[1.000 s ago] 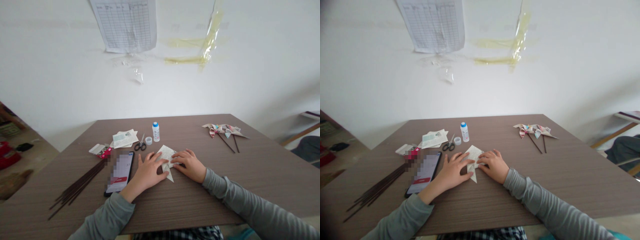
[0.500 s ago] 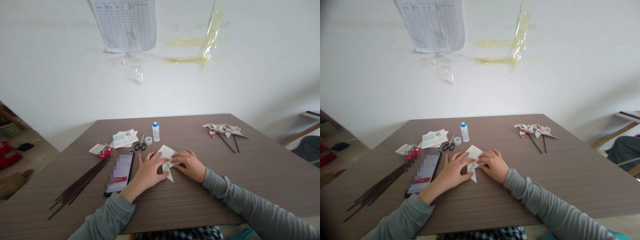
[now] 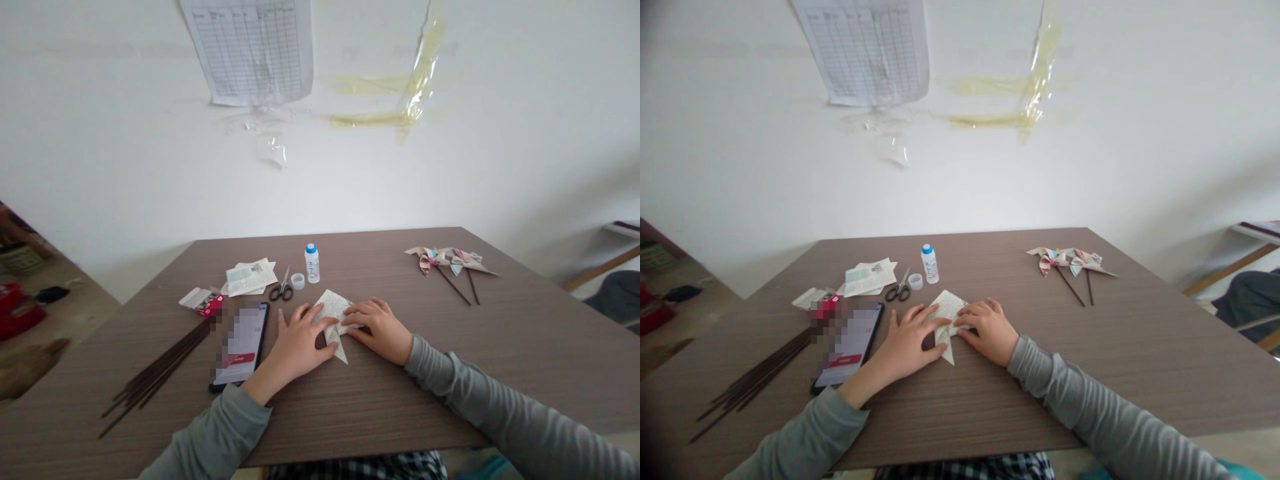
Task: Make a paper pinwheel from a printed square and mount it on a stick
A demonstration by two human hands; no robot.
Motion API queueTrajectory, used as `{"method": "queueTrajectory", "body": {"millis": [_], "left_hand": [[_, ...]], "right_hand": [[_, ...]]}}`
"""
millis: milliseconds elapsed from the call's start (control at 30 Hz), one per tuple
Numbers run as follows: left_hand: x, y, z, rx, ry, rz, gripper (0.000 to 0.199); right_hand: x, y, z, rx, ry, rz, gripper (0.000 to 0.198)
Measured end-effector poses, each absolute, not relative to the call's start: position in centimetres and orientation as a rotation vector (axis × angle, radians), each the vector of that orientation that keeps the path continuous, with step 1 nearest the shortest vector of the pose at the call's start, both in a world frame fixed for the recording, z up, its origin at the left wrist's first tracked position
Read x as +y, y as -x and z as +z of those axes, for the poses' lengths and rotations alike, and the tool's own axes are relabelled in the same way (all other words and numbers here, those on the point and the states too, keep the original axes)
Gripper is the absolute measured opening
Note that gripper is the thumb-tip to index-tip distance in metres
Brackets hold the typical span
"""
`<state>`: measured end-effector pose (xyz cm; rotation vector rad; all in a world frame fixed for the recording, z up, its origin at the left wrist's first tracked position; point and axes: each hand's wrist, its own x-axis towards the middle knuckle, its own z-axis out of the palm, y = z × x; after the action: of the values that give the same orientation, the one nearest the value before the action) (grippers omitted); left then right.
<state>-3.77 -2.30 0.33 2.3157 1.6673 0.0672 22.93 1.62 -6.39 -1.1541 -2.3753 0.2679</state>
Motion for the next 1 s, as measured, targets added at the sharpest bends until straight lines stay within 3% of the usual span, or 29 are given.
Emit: {"method": "queueTrajectory", "body": {"millis": [367, 1000], "left_hand": [[-2.1, 3.8, -0.3, 1.708, -2.315, 0.123, 0.07], [-2.3, 3.6, 0.7, 1.679, -2.343, 0.082, 0.059]], "right_hand": [[1.5, -22.9, -6.2, -2.364, 1.147, 0.288, 0.026], [1.5, -22.8, -6.2, -2.347, 1.154, 0.32, 0.03]]}}
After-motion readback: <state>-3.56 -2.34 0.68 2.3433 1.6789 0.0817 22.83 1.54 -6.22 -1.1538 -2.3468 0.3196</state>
